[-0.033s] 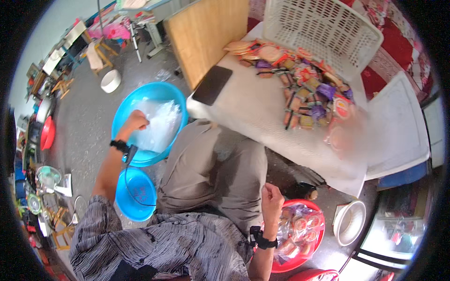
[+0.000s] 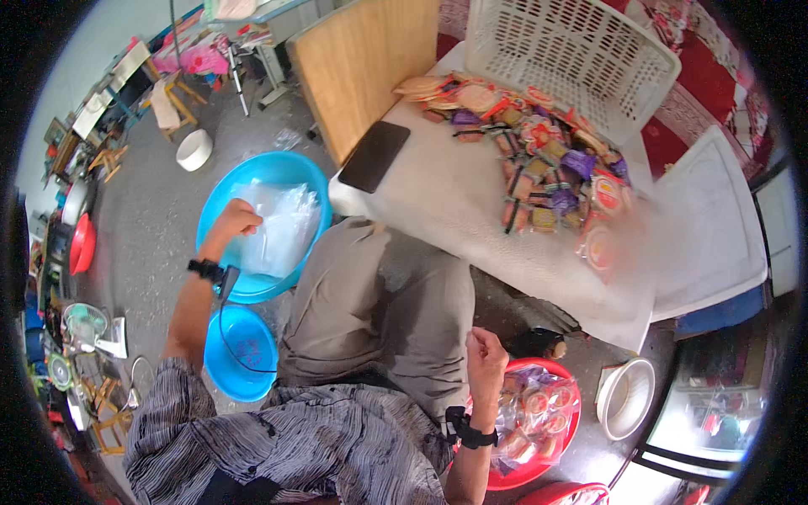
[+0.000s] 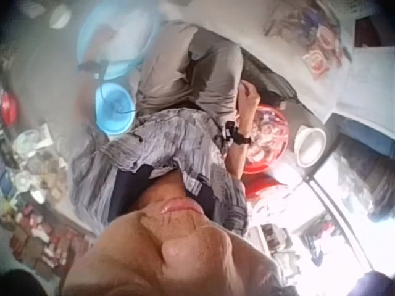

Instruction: The person takes individual pieces of candy from a pile on a table and places them into small plastic bags by hand, then sets the filled bags into a red bowl.

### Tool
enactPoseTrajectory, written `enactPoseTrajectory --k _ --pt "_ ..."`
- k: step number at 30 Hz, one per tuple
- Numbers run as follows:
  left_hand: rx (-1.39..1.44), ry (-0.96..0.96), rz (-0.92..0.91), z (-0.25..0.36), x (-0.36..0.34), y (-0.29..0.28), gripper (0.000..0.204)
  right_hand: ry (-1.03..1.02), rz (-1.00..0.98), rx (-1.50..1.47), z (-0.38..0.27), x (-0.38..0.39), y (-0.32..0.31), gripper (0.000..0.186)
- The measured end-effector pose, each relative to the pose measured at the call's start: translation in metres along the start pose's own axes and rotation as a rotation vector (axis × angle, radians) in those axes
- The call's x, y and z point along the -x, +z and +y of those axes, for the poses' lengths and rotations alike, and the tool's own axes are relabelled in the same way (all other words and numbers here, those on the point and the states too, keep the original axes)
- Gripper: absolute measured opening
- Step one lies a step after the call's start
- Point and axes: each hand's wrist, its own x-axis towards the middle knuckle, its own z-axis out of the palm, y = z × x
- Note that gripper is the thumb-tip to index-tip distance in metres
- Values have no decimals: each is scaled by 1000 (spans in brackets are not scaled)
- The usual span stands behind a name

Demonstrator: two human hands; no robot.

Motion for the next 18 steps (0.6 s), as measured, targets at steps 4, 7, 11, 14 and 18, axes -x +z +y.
enactPoseTrajectory --k 4,7,11,14,18 --pt "361 202 -2 87 75 7 21 -45 -129 -212 -54 -17 10 17" --pt "462 392 -64 135 112 46 18 -115 -301 -332 -101 -24 44 20" --pt "399 504 -87 182 127 109 28 -112 -453 -440 -124 -23 72 26" --pt "337 598 -73 193 130 134 29 -92 -283 -412 -118 -15 74 15" --pt "509 546 -229 195 133 156 25 46 -172 -485 -104 -14 62 10"
